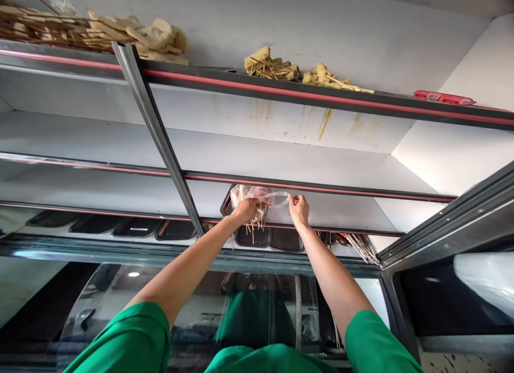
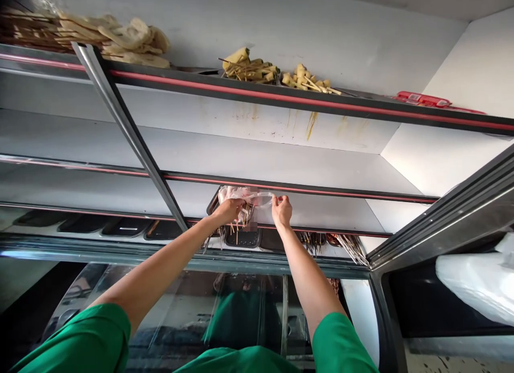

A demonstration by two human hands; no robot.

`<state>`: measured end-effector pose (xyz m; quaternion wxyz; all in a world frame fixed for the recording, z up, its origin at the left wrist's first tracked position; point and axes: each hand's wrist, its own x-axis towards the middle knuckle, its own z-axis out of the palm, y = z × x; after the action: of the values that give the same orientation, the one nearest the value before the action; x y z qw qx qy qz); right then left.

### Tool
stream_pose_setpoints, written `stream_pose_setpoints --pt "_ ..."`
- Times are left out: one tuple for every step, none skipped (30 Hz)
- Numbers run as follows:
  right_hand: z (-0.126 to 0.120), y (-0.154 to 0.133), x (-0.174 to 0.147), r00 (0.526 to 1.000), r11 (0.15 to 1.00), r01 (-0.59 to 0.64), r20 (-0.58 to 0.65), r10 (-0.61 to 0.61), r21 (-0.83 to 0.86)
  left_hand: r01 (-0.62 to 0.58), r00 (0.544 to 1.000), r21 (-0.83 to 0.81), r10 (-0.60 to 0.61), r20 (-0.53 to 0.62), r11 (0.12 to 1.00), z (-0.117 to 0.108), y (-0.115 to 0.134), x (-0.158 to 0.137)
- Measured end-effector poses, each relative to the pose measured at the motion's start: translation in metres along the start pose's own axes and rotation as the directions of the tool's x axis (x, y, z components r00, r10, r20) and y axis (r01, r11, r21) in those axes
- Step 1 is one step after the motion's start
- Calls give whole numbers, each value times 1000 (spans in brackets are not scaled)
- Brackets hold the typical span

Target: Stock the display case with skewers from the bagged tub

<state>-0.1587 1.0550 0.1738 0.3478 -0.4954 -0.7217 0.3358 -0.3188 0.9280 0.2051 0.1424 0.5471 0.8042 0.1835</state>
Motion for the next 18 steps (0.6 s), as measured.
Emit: stream_pose_setpoints --pt "5 0 -2 992 995 -94 86 91 29 31 999 35 -31 6 999 -5 -1 -3" --pt "10 1 -4 972 985 -164 179 153 45 69 998 72 -70 8 995 -9 -3 -4" --pt "15 2 -8 948 979 -198 263 179 46 103 995 107 -104 8 989 -13 -4 -5" --pt "20 3 -13 928 979 -200 328 177 37 122 992 133 -124 7 984 -16 -4 -5" --pt "25 4 -20 917 984 -178 366 157 25 129 991 150 -132 9 980 -17 -4 -4" --pt "29 4 -26 917 989 -146 378 130 14 124 992 155 -128 13 980 -18 -3 -3" --pt "33 4 -33 920 994 -108 379 99 2 112 993 151 -116 17 982 -17 -1 -2" --pt "35 2 -40 927 998 -65 370 64 -10 97 995 142 -100 18 985 -17 2 -1" --pt "36 0 -45 935 999 -22 354 29 -22 75 997 130 -78 17 989 -16 5 0" --pt "37 -4 -50 942 999 14 336 -2 -34 51 999 121 -53 11 991 -16 9 1" --pt "37 -8 -52 948 998 45 318 -29 -43 27 1000 118 -27 0 993 -16 12 1" --pt "36 -13 -53 952 996 81 301 -65 -40 3 1000 123 -1 -14 992 -16 15 1" --pt "35 -17 -52 952 992 125 284 -114 -21 -22 999 136 25 -24 990 -16 17 1" --pt "34 -20 -48 949 985 173 266 -170 11 -45 999 154 49 -23 987 -17 19 0" --pt "34 -22 -44 941 975 218 253 -223 49 -63 998 176 66 -8 982 -17 20 -1" --pt "34 -23 -38 930 964 252 255 -265 83 -74 997 199 71 20 977 -18 19 -2" --pt "34 -22 -32 915 957 271 280 -289 104 -78 996 223 68 54 972 -18 18 -3" --pt "34 -20 -26 899 956 274 324 -294 107 -79 995 245 59 86 966 -19 17 -4"
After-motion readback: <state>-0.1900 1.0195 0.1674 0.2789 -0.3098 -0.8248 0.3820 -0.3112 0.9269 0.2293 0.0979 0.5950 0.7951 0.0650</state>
